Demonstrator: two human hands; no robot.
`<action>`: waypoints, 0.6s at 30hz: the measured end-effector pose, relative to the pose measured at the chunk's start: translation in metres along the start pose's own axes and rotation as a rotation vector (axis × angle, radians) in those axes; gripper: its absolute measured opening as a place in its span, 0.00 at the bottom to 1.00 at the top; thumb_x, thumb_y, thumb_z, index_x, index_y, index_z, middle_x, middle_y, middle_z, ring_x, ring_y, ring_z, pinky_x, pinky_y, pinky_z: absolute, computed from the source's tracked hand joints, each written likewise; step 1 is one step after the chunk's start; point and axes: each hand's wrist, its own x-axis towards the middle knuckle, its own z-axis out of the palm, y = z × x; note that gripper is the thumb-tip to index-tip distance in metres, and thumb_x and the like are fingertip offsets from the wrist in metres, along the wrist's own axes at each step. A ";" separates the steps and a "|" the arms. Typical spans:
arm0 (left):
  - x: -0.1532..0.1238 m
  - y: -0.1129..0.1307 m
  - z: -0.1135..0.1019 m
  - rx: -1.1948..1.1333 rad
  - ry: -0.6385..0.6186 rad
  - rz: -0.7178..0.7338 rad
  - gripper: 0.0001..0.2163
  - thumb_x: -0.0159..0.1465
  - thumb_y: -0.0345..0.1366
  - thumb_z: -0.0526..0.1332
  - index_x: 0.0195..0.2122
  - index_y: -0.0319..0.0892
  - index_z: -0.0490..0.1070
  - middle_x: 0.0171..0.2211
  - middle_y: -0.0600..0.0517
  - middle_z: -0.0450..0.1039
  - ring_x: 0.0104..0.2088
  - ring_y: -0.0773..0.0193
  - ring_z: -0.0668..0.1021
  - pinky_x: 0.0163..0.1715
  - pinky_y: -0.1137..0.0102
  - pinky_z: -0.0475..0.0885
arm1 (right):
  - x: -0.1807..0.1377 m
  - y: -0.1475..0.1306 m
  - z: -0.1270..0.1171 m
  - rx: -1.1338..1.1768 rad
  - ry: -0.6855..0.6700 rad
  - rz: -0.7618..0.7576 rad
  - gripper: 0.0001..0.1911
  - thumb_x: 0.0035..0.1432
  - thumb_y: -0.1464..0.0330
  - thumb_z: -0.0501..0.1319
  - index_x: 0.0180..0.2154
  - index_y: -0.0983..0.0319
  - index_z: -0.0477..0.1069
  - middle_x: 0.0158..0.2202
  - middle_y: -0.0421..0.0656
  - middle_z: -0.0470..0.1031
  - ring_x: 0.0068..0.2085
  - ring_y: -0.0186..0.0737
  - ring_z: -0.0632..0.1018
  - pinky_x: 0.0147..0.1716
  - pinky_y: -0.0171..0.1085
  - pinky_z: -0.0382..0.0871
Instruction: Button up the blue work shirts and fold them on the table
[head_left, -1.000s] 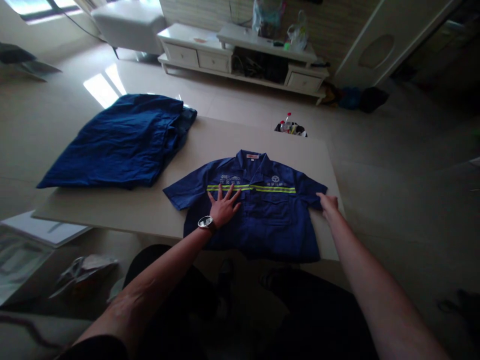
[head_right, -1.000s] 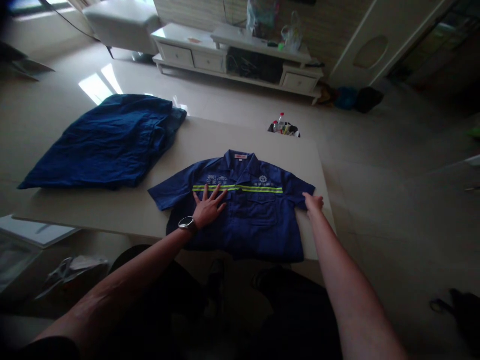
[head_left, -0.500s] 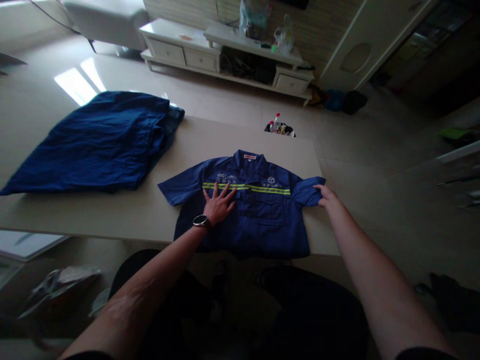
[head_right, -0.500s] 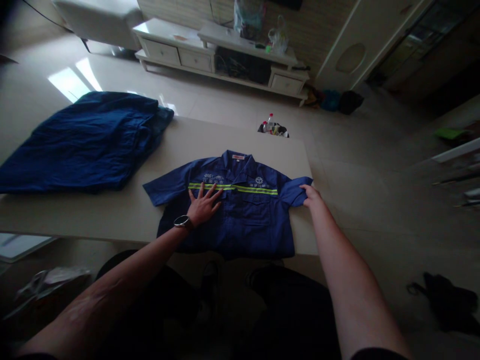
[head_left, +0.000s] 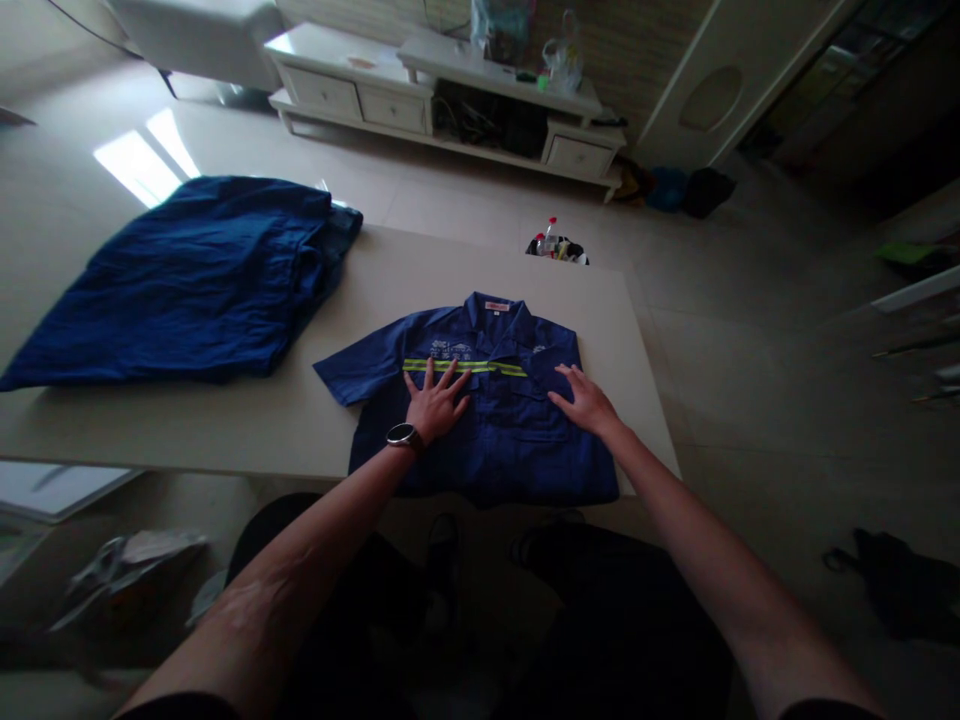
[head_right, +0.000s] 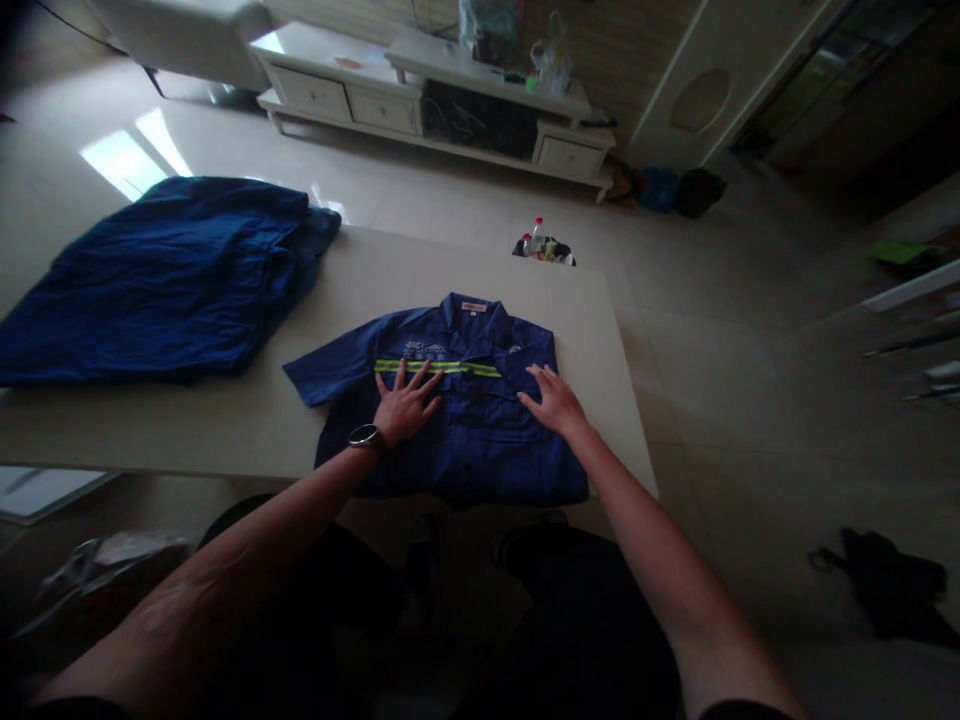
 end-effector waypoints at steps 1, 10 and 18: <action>0.000 -0.001 0.001 -0.003 0.005 0.005 0.28 0.73 0.51 0.50 0.74 0.61 0.55 0.77 0.56 0.46 0.76 0.35 0.36 0.64 0.25 0.28 | -0.005 0.004 0.003 -0.057 0.009 0.031 0.28 0.64 0.59 0.62 0.64 0.58 0.67 0.70 0.49 0.66 0.73 0.56 0.61 0.70 0.59 0.57; 0.003 0.001 0.002 -0.024 -0.007 0.017 0.28 0.71 0.51 0.53 0.73 0.61 0.57 0.76 0.54 0.49 0.76 0.34 0.40 0.65 0.27 0.29 | -0.037 0.014 0.011 -0.270 -0.091 0.110 0.30 0.71 0.57 0.51 0.72 0.51 0.58 0.77 0.41 0.50 0.77 0.55 0.48 0.71 0.65 0.45; -0.011 -0.061 -0.070 -0.256 0.480 -0.706 0.25 0.68 0.41 0.63 0.63 0.37 0.61 0.63 0.35 0.65 0.65 0.42 0.67 0.63 0.42 0.61 | -0.140 0.001 -0.049 -0.344 0.002 0.010 0.28 0.73 0.57 0.48 0.71 0.50 0.59 0.75 0.42 0.57 0.76 0.54 0.52 0.70 0.61 0.54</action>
